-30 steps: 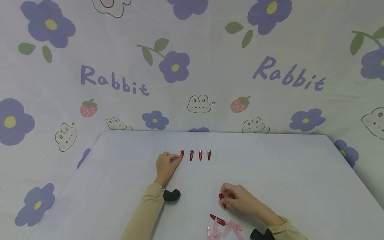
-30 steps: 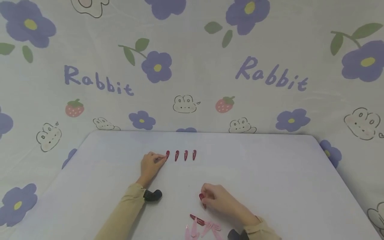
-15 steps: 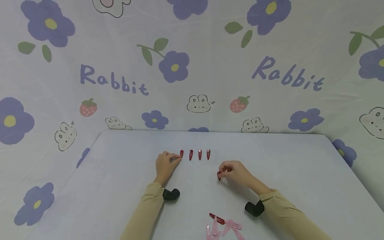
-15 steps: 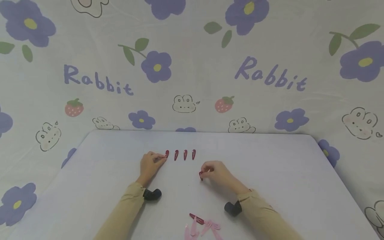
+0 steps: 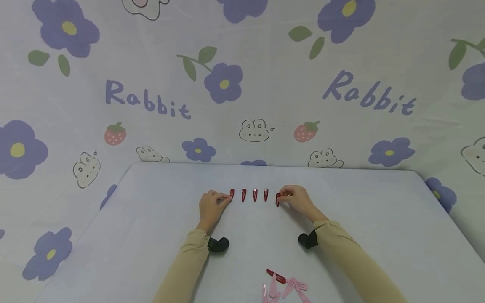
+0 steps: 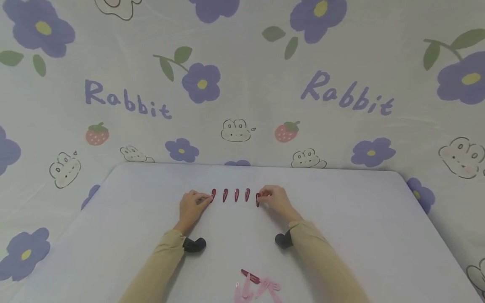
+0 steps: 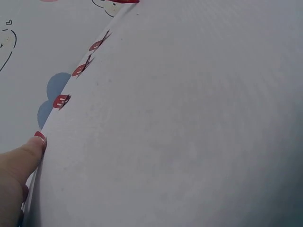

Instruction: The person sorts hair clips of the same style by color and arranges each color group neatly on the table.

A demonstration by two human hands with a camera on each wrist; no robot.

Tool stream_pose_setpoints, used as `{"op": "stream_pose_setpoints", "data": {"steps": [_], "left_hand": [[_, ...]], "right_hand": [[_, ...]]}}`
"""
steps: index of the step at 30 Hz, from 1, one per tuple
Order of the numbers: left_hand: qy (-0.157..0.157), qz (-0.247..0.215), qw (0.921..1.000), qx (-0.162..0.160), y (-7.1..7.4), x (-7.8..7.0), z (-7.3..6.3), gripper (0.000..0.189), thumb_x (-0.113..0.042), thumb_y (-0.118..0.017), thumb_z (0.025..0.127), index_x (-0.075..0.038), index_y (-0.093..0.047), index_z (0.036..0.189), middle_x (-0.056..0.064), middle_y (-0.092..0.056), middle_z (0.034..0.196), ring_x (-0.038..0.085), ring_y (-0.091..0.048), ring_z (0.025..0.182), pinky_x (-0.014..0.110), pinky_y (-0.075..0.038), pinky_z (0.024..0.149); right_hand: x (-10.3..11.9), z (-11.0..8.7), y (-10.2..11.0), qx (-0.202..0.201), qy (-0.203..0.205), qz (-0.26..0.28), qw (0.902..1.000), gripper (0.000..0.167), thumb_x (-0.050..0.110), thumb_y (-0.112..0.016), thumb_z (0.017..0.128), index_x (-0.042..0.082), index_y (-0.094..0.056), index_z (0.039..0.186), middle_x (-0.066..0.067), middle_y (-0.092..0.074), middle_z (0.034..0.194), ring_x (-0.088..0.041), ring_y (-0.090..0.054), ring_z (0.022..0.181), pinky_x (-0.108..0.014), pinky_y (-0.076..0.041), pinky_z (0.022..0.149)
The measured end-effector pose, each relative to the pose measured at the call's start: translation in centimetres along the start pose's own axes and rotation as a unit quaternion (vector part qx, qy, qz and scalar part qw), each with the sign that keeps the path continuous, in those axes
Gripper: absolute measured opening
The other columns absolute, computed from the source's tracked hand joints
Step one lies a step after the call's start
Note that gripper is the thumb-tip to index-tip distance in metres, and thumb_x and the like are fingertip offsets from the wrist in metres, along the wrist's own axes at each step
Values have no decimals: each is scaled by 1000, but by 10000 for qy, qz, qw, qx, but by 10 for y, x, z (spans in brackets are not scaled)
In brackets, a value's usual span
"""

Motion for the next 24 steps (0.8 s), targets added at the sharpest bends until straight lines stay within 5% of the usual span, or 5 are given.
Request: {"op": "stream_pose_setpoints", "data": {"steps": [7, 16, 24], "left_hand": [[-52, 108, 9999, -57, 1, -1, 2, 18, -29, -72, 75, -13, -72, 82, 5, -54, 76, 22, -46, 68, 37, -35, 63], [-25, 123, 9999, -41, 1, -2, -1, 17, -28, -72, 75, -12, -73, 82, 6, -54, 77, 23, -47, 70, 38, -35, 65], [-56, 92, 9999, -69, 3, -4, 0, 17, -27, -73, 74, -12, -72, 81, 5, -54, 76, 24, -47, 69, 39, -35, 64]], "right_hand": [[-2, 10, 1, -211, 27, -283, 9994, 12, 7, -69, 76, 0, -60, 81, -4, -55, 71, -18, -46, 68, -30, -35, 60], [-14, 18, -4, -111, -542, -438, 9975, 14, 8, -70, 75, 1, -58, 77, -4, -55, 73, -20, -47, 72, -33, -36, 68], [-17, 20, -6, -53, -987, -700, 9926, 19, 13, -69, 77, 1, -64, 90, -2, -56, 74, -20, -48, 73, -34, -36, 69]]}}
Point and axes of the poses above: each hand's wrist, its own z-axis towards the middle knuckle, its own y-axis out of the back of the hand, x = y × z, the point moved 6 cm from there along z, towards the middle knuckle
